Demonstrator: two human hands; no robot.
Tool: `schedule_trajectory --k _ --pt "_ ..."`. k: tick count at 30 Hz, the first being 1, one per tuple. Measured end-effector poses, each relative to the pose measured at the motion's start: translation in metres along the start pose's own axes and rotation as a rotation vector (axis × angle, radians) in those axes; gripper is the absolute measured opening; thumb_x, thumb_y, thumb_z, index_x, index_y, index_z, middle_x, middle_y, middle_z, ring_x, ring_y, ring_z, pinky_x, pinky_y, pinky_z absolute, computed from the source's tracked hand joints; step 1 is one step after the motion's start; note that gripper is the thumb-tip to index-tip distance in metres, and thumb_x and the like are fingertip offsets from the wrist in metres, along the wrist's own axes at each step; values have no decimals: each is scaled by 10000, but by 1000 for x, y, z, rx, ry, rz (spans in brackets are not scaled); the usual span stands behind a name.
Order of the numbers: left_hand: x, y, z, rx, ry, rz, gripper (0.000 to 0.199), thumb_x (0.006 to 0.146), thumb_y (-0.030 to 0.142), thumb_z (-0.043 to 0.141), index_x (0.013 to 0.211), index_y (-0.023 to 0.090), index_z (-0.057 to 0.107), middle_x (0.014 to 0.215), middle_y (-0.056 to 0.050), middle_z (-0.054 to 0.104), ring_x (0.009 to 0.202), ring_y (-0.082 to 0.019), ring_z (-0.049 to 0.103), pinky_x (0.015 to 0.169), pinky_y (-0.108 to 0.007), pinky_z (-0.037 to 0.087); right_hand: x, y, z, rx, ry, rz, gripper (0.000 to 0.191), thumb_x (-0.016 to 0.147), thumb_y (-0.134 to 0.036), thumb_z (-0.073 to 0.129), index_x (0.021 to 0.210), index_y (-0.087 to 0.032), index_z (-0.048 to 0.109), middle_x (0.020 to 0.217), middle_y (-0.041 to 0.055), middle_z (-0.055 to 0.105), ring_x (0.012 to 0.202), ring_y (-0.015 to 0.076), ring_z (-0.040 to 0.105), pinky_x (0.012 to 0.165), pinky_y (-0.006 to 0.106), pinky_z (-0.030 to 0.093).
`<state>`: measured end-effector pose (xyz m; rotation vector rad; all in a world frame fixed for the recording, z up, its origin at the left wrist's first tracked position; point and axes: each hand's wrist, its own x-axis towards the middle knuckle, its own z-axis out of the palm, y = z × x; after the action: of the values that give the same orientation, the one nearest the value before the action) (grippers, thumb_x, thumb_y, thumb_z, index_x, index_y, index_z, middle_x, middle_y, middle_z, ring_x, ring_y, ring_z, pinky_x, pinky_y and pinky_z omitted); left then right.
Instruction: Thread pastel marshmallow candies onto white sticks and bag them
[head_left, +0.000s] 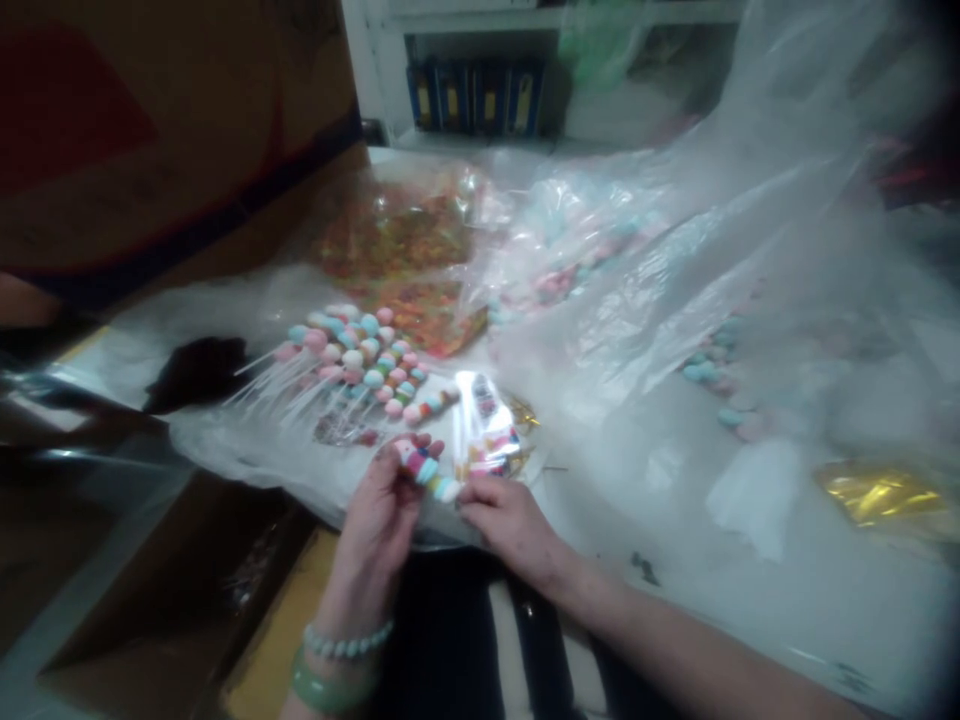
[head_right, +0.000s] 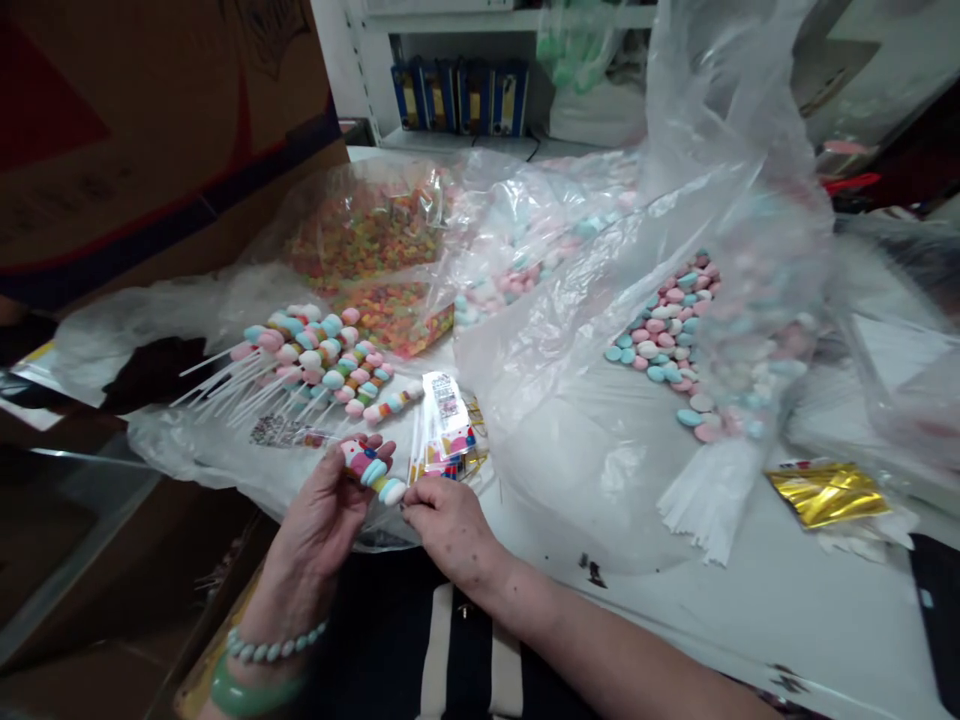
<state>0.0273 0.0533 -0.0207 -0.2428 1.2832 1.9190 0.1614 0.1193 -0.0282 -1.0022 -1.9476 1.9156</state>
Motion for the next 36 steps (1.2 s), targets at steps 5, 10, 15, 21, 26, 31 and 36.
schedule_trajectory --k 5,10,15,21,26,31,36 --pt "3 9 -3 69 -6 -123 165 894 164 567 805 99 690 834 -112 730 793 -211 714 750 -317 599 2 -4 -8 286 -107 246 67 693 -198 576 639 -186 536 491 -79 419 434 66 353 439 206 248" --pt "2 12 -9 132 -30 -111 173 891 129 551 799 86 691 806 -109 720 748 -193 700 730 -299 597 7 2 -16 646 -278 458 147 648 -191 668 723 -175 542 510 -77 483 375 31 323 361 175 143" --pt "-4 10 -3 107 -35 -142 175 899 171 562 799 95 684 799 -111 717 749 -198 701 755 -314 594 10 7 -14 768 -389 546 170 637 -153 656 753 -176 534 513 -95 443 371 20 287 362 164 118" --pt "-7 7 0 80 -15 -175 219 938 207 507 843 107 676 874 -131 728 779 -212 713 738 -333 599 7 5 -7 320 -116 225 96 687 -186 582 620 -190 513 504 -80 416 451 65 342 450 212 225" --pt "-8 3 6 46 30 -28 177 928 186 523 902 107 680 946 -128 735 849 -215 715 803 -353 592 9 8 1 -19 8 -16 127 706 -127 554 593 -186 559 629 -36 549 673 130 506 650 246 352" --pt "-7 3 4 97 -9 7 155 897 220 585 897 106 690 913 -124 738 829 -217 713 781 -344 593 10 10 2 -10 18 -14 155 729 -130 564 588 -192 544 624 -42 533 672 134 507 651 238 359" --pt "-5 -3 -7 198 -77 59 201 798 286 725 843 92 701 856 -113 729 794 -202 698 768 -309 582 3 8 -2 -155 83 -220 153 770 -117 540 658 -198 605 722 -7 599 761 153 541 738 265 379"
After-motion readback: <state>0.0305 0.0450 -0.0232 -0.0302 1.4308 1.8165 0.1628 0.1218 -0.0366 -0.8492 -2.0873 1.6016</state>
